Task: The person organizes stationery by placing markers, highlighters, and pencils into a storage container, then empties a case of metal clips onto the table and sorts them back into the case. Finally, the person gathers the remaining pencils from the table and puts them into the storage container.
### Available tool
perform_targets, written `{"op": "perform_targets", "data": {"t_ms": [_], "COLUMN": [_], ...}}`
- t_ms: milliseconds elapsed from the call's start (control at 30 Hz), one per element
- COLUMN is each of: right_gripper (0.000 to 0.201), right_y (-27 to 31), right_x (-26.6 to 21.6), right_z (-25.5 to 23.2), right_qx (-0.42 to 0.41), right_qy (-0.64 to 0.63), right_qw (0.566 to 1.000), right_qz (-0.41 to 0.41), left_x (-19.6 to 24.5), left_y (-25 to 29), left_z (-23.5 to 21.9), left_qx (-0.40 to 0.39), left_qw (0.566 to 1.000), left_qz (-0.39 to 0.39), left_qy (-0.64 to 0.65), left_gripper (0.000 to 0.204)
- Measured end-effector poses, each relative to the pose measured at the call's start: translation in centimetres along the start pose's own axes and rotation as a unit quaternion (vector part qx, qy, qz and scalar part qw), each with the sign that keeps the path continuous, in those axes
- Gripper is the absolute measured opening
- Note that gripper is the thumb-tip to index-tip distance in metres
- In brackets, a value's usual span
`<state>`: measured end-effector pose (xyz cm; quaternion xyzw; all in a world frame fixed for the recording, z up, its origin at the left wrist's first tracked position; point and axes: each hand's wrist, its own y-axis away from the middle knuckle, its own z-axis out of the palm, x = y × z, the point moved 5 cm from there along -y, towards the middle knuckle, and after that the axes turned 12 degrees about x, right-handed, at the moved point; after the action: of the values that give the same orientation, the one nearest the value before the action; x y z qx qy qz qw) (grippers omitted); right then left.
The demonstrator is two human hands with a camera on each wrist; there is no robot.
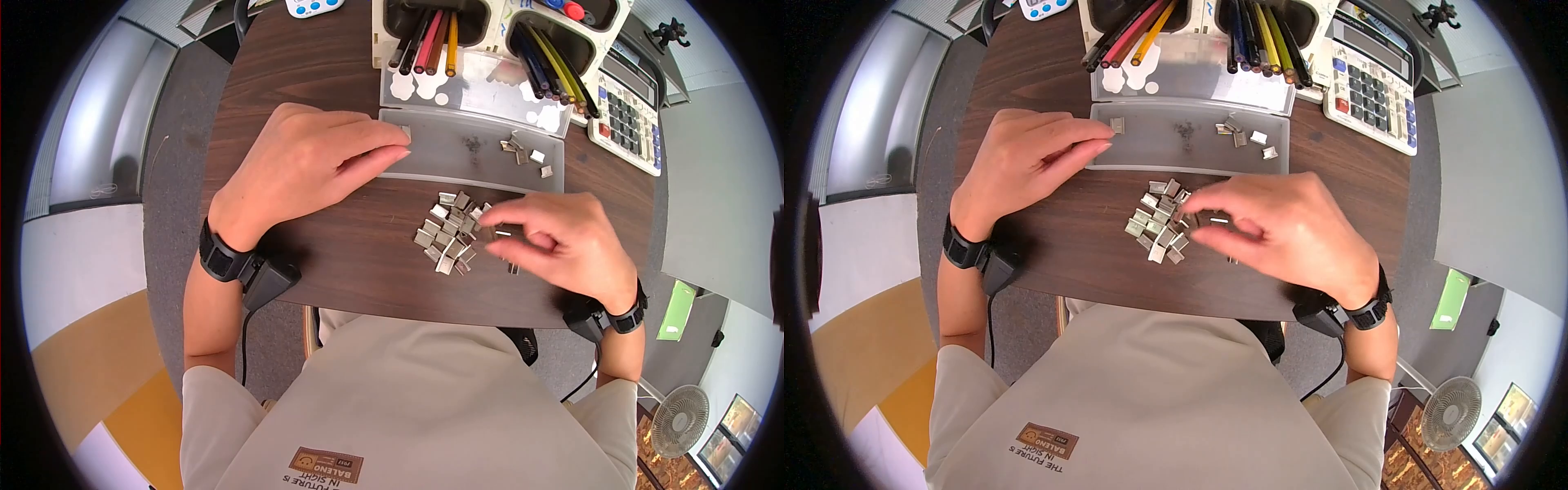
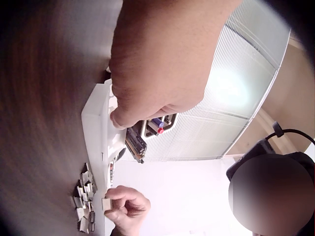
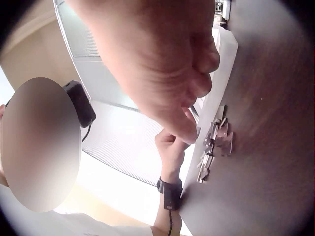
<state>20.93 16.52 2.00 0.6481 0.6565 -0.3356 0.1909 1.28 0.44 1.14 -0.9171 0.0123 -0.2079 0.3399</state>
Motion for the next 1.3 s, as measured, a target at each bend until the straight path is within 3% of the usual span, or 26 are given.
{"op": "perform_targets", "data": {"t_ms": [100,233,467,633,867,1067,1167,1267,1300], "right_gripper": [0.036,0.037,0.032,0.040,0.040,0.045,0.036,0.029,0.027], "right_y": [0.0,0.0,-0.1,0.1,-0.1,0.2,0.1,0.0,-0.1], "right_x": [0.7,1.5,2.3,2.7,2.3,2.5,1.8,0.8,0.6], "right_z": [-1.5,-2.4,-2.7,-2.2,-2.2,-2.0,-2.3,-2.1,-1.6], "right_qx": [0.132,0.196,0.176,0.161,0.155,0.131,0.157,0.110,0.083], "right_qy": [0.031,0.060,0.116,0.163,0.134,0.164,0.173,0.138,0.107], "right_qw": [0.990,0.975,0.972,0.972,0.975,0.976,0.972,0.982,0.990], "right_qz": [0.042,0.084,0.105,0.051,0.085,0.050,0.028,0.073,0.025], "left_x": [0.1,0.1,0.2,0.1,0.1,0.1,0.1,0.0,0.0], "left_y": [0.1,0.3,0.2,0.2,0.2,0.1,0.0,0.0,-0.1], "left_z": [-0.2,-0.3,-0.5,-0.3,-0.4,-0.2,-0.1,0.1,0.2], "left_qx": [0.002,0.004,0.005,0.000,0.000,-0.001,0.002,0.000,-0.001], "left_qw": [1.000,1.000,1.000,1.000,1.000,1.000,1.000,1.000,1.000], "left_qz": [0.002,0.005,0.006,0.003,0.005,0.006,0.008,0.003,0.004], "left_qy": [-0.003,-0.005,-0.008,-0.007,-0.007,-0.007,-0.005,-0.004,-0.004], "left_gripper": [0.010,0.010,0.010,0.010,0.010,0.011,0.011,0.011,0.011]}}
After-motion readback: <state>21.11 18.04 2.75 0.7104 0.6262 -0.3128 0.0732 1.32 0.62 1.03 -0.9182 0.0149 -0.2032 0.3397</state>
